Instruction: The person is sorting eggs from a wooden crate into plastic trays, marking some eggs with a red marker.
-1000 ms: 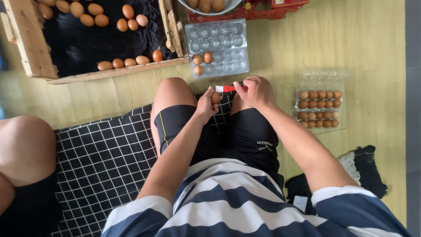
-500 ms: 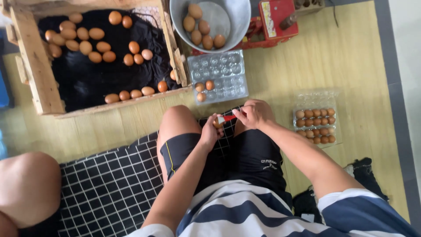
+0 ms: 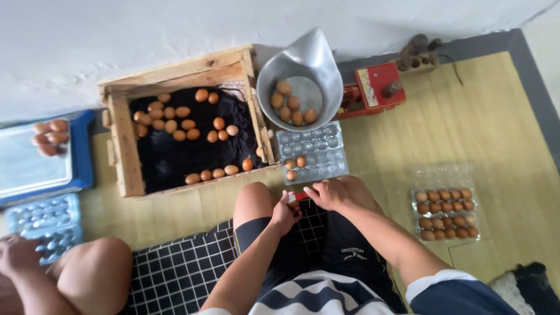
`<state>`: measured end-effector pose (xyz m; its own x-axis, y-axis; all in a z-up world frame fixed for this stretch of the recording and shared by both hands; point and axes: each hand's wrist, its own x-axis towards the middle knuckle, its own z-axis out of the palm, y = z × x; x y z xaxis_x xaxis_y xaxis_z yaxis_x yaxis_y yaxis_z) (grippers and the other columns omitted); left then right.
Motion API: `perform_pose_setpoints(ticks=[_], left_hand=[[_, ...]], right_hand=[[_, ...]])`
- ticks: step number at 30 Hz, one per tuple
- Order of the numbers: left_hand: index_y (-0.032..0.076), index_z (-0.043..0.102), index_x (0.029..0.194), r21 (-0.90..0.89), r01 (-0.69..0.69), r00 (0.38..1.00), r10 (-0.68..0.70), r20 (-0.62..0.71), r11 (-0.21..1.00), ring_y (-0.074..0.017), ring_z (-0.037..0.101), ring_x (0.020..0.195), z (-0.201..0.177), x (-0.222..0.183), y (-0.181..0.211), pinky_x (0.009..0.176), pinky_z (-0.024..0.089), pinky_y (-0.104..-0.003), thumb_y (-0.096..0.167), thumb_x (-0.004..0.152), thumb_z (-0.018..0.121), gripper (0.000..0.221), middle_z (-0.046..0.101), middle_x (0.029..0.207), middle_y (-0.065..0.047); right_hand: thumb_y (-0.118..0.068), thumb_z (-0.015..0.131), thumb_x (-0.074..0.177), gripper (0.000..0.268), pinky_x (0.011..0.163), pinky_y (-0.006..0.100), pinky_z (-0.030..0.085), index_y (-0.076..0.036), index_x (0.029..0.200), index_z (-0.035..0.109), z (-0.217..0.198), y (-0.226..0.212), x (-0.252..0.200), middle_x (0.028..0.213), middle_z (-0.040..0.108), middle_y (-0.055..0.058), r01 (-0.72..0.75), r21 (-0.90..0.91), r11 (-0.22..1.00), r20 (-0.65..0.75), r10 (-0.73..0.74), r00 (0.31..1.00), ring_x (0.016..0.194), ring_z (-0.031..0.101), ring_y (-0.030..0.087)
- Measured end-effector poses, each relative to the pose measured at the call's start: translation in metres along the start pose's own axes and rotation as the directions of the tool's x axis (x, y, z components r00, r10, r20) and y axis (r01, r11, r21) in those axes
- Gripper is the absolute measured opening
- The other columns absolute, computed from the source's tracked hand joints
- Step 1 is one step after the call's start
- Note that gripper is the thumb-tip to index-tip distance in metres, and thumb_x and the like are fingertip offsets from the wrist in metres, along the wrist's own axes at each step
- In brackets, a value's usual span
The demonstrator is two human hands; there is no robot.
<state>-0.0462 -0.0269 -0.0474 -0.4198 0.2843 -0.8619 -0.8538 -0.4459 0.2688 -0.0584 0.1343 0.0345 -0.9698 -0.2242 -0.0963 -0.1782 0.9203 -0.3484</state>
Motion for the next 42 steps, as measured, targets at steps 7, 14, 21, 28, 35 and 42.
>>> perform_pose_setpoints(ticks=[7, 14, 21, 28, 35, 42], left_hand=[[0.013, 0.051, 0.089, 0.019, -0.049, 0.999, 0.049, -0.022, 0.999, -0.0159, 0.047, 0.055, 0.004, -0.010, 0.005, 0.052, 0.047, -0.028, 0.048, 0.085, 0.043, 0.036, 0.048, 0.075, -0.005], [0.015, 0.040, 0.096, 0.171, -0.140, 0.990, 0.136, 0.039, 0.975, -0.0147, 0.048, 0.053, 0.007, -0.002, -0.024, 0.052, 0.047, -0.029, 0.043, 0.084, 0.049, 0.032, 0.048, 0.076, -0.006], [0.011, 0.044, 0.103, 0.247, -0.266, 0.964, 0.261, 0.055, 0.932, -0.0142, 0.047, 0.051, 0.004, 0.008, -0.029, 0.049, 0.050, -0.027, 0.042, 0.084, 0.051, 0.037, 0.045, 0.077, -0.007], [0.010, 0.049, 0.101, 0.329, -0.321, 0.947, 0.297, 0.123, 0.888, -0.0103, 0.043, 0.044, 0.020, -0.020, -0.025, 0.041, 0.045, -0.021, 0.048, 0.085, 0.045, 0.041, 0.055, 0.071, -0.010], [0.008, 0.054, 0.086, 0.331, -0.339, 0.941, 0.317, 0.119, 0.881, -0.0101, 0.038, 0.042, 0.017, -0.027, -0.033, 0.039, 0.042, -0.022, 0.044, 0.086, 0.041, 0.038, 0.054, 0.062, -0.009], [0.011, 0.050, 0.088, 0.235, -0.398, 0.917, 0.392, 0.074, 0.887, -0.0123, 0.044, 0.052, 0.015, -0.035, -0.031, 0.051, 0.048, -0.025, 0.037, 0.086, 0.047, 0.025, 0.043, 0.067, -0.004]], right_hand=[[-0.056, 0.034, 0.080, 0.050, 0.052, 0.037, 0.046, -0.016, 0.053, 0.046, -0.007, -0.006, -0.003, 0.051, 0.055, 0.011, 0.005, 0.010, 1.000, -0.020, -0.005, 1.000, 0.055, 0.061, 0.029], [-0.054, 0.041, 0.078, 0.046, 0.061, 0.035, 0.046, -0.015, 0.054, 0.047, 0.010, 0.026, -0.029, 0.055, 0.058, 0.009, 0.066, -0.098, 0.993, -0.167, -0.082, 0.983, 0.061, 0.061, 0.025], [-0.052, 0.051, 0.074, 0.045, 0.059, 0.036, 0.045, -0.011, 0.055, 0.046, 0.000, 0.014, -0.049, 0.053, 0.055, 0.010, -0.043, 0.042, 0.998, -0.222, 0.051, 0.974, 0.061, 0.059, 0.030], [-0.057, 0.047, 0.076, 0.049, 0.056, 0.035, 0.045, -0.013, 0.056, 0.048, -0.043, -0.024, -0.087, 0.053, 0.057, 0.009, -0.284, 0.188, 0.940, -0.156, 0.313, 0.937, 0.059, 0.059, 0.028], [-0.055, 0.051, 0.074, 0.048, 0.054, 0.036, 0.045, -0.011, 0.056, 0.049, -0.041, -0.031, -0.091, 0.053, 0.057, 0.012, -0.294, 0.160, 0.942, -0.172, 0.320, 0.932, 0.060, 0.060, 0.030], [-0.056, 0.050, 0.073, 0.047, 0.057, 0.034, 0.046, -0.012, 0.057, 0.050, -0.038, -0.027, -0.081, 0.056, 0.059, 0.008, -0.312, 0.150, 0.938, -0.127, 0.331, 0.935, 0.064, 0.062, 0.027]])
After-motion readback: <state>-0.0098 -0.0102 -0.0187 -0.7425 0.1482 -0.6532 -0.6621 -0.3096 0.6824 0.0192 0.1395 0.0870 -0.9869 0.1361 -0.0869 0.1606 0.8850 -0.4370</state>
